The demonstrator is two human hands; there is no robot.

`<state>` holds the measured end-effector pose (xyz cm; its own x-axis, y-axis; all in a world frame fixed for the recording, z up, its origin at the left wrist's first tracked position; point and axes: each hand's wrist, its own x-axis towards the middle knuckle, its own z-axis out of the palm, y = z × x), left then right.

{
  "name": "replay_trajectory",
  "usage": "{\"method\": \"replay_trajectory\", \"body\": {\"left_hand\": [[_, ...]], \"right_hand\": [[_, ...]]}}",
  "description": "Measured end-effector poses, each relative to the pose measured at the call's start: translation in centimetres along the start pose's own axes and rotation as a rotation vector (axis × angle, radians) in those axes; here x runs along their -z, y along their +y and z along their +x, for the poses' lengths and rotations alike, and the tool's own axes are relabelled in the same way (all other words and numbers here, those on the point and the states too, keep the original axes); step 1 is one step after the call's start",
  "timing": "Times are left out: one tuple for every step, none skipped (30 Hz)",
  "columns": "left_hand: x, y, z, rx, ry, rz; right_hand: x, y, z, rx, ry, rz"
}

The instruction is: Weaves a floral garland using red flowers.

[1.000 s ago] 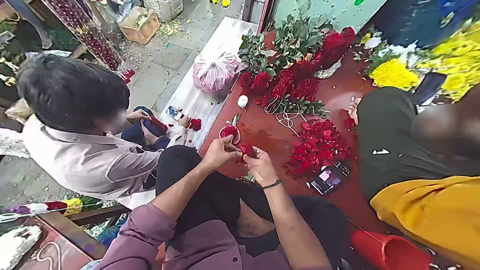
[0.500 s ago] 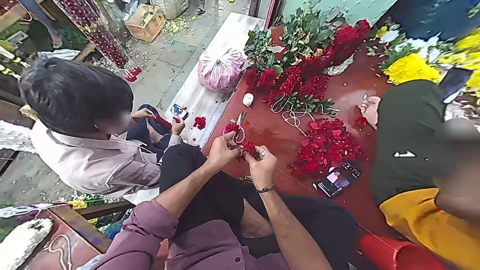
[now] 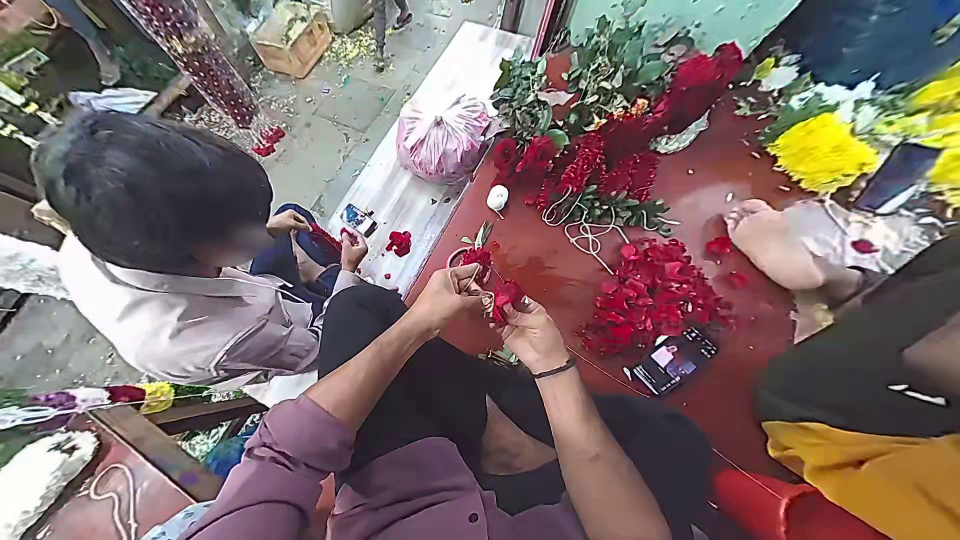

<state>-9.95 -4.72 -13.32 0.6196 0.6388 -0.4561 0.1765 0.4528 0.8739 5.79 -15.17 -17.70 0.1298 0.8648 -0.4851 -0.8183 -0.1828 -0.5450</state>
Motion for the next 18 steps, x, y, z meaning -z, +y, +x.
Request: {"method": "replay_trajectory", "body": {"left_hand": [[-0.1,0.1,0.0,-0.003,0.012,0.014],[-0.1,0.1,0.0,-0.005,0.023,0.033],[-0.1,0.1,0.0,-0.004,0.029,0.055],[-0.1,0.0,0.0,-0.005,0.033,0.079],[-0.1,0.0,0.0,-0.007,0.037,0.104],[-0.1,0.0,0.1,-0.009,0.039,0.127],[-0.1,0.0,0.1,-0.009,0.041,0.141],[-0.1,0.0,0.1,-0.008,0.040,0.145],[-0.1,0.0,0.1,-0.006,0.040,0.143],[-0.1,0.0,0.1,-0.002,0.042,0.137],[-0.1,-0.1,0.1,0.001,0.046,0.126],[-0.2,-0.1,0.0,0.007,0.057,0.105],[-0.3,0.0,0.0,0.015,0.072,0.072],[-0.3,0.0,0.0,0.024,0.091,0.031],[-0.4,-0.1,0.1,0.027,0.115,-0.014],[-0.4,-0.3,0.2,0.026,0.138,-0.064],[-0.4,-0.4,0.3,0.025,0.164,-0.108],[-0.4,-0.5,0.3,0.027,0.184,-0.138]], "right_hand": [[0.1,-0.2,0.0,0.027,-0.017,-0.092],[0.2,-0.5,0.0,0.056,-0.043,-0.200],[0.4,-0.9,0.1,0.076,-0.080,-0.306],[0.6,-1.2,0.1,0.090,-0.116,-0.405],[0.7,-1.5,0.2,0.106,-0.142,-0.480],[0.8,-1.8,0.2,0.119,-0.160,-0.544],[0.8,-2.0,0.2,0.128,-0.176,-0.598],[0.8,-2.0,0.2,0.136,-0.186,-0.631],[0.7,-2.1,0.1,0.143,-0.177,-0.639],[0.5,-2.0,0.0,0.154,-0.152,-0.627],[0.4,-1.8,0.0,0.170,-0.119,-0.599],[0.2,-1.4,-0.1,0.191,-0.081,-0.558],[0.0,-1.0,-0.1,0.219,-0.037,-0.509],[-0.4,-0.6,-0.1,0.254,0.014,-0.456],[-0.8,0.0,-0.1,0.292,0.068,-0.403],[-1.3,0.6,-0.1,0.331,0.118,-0.344],[-1.9,1.2,-0.1,0.363,0.156,-0.286],[-2.2,1.7,0.0,0.386,0.178,-0.234]]}}
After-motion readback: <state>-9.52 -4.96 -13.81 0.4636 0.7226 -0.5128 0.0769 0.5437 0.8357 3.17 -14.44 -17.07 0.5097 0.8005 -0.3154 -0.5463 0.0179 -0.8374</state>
